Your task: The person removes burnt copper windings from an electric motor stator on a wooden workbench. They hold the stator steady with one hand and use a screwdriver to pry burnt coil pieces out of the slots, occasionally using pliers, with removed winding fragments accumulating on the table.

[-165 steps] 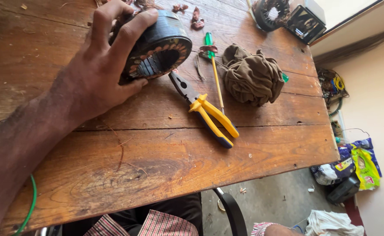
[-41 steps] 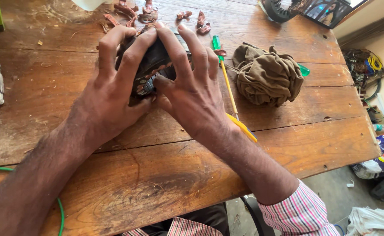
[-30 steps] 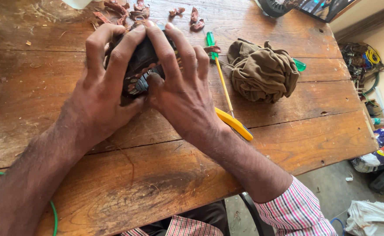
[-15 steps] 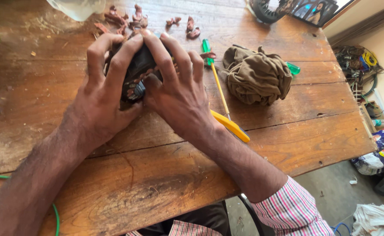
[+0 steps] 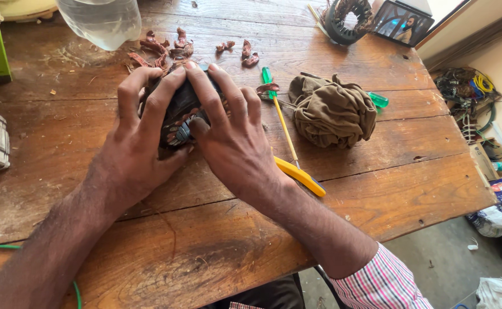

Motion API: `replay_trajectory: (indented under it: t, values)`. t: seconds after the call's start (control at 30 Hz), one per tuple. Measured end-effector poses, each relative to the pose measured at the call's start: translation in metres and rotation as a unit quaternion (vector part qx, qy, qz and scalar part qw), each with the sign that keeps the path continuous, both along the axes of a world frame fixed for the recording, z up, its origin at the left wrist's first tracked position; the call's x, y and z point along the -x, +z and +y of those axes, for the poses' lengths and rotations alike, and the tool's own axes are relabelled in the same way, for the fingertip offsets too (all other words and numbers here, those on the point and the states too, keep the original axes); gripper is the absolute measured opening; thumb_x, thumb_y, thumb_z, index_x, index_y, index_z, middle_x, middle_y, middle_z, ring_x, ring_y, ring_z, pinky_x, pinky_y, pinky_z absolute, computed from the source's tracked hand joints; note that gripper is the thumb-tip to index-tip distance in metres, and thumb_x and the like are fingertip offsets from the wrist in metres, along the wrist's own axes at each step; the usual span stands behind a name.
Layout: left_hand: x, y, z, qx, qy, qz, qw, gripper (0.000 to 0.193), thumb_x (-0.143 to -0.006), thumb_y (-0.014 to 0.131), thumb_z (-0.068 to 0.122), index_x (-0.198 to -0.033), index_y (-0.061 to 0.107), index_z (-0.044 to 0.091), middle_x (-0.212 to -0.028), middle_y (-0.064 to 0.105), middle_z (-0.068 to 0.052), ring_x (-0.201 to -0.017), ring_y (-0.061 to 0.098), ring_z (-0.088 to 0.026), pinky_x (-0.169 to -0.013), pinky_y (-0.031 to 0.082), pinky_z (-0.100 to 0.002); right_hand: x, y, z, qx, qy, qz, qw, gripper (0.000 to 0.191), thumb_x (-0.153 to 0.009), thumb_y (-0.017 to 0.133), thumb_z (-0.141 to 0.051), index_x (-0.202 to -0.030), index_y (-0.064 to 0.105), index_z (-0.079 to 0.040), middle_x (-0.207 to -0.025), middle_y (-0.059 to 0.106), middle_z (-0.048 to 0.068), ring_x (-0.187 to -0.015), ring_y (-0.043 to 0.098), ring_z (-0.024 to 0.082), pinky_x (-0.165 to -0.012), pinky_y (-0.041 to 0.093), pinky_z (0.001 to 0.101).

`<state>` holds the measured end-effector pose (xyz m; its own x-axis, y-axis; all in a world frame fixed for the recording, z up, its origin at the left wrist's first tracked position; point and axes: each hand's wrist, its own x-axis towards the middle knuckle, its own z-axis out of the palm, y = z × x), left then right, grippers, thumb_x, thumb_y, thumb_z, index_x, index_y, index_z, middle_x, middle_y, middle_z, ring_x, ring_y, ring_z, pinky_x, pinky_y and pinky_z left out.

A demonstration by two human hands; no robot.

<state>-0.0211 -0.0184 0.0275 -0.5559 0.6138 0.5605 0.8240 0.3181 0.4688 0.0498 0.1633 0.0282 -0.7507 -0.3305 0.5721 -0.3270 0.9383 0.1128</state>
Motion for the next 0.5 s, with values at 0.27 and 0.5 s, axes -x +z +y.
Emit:
replay_trajectory:
  t: [0.27,0.5]
  values:
    - [0.001,-0.001,0.001,0.004,0.003,0.009,1.000,0.112,-0.069,0.094,0.011,-0.157,0.024,0.012,-0.146,0.025,-0.022,-0.137,0.048,-0.046,-0.099,0.061,-0.046,0.010,-0.016,0.003,-0.027,-0.019,0.027,0.999,0.013,-0.096,0.077,-0.020,-0.101,0.073,-0.008,-0.168,0.020,0.008,-0.157,0.020,0.032,-0.123,0.029,0.0591]
    - [-0.002,0.003,-0.001,0.008,0.004,0.010,1.000,0.113,-0.067,0.091,0.006,-0.158,0.024,0.014,-0.148,0.025,-0.021,-0.138,0.048,-0.048,-0.102,0.059,-0.050,0.011,-0.013,0.001,-0.010,-0.026,0.048,0.998,0.015,-0.096,0.077,-0.023,-0.102,0.073,-0.010,-0.167,0.022,0.005,-0.154,0.024,0.028,-0.122,0.030,0.0563]
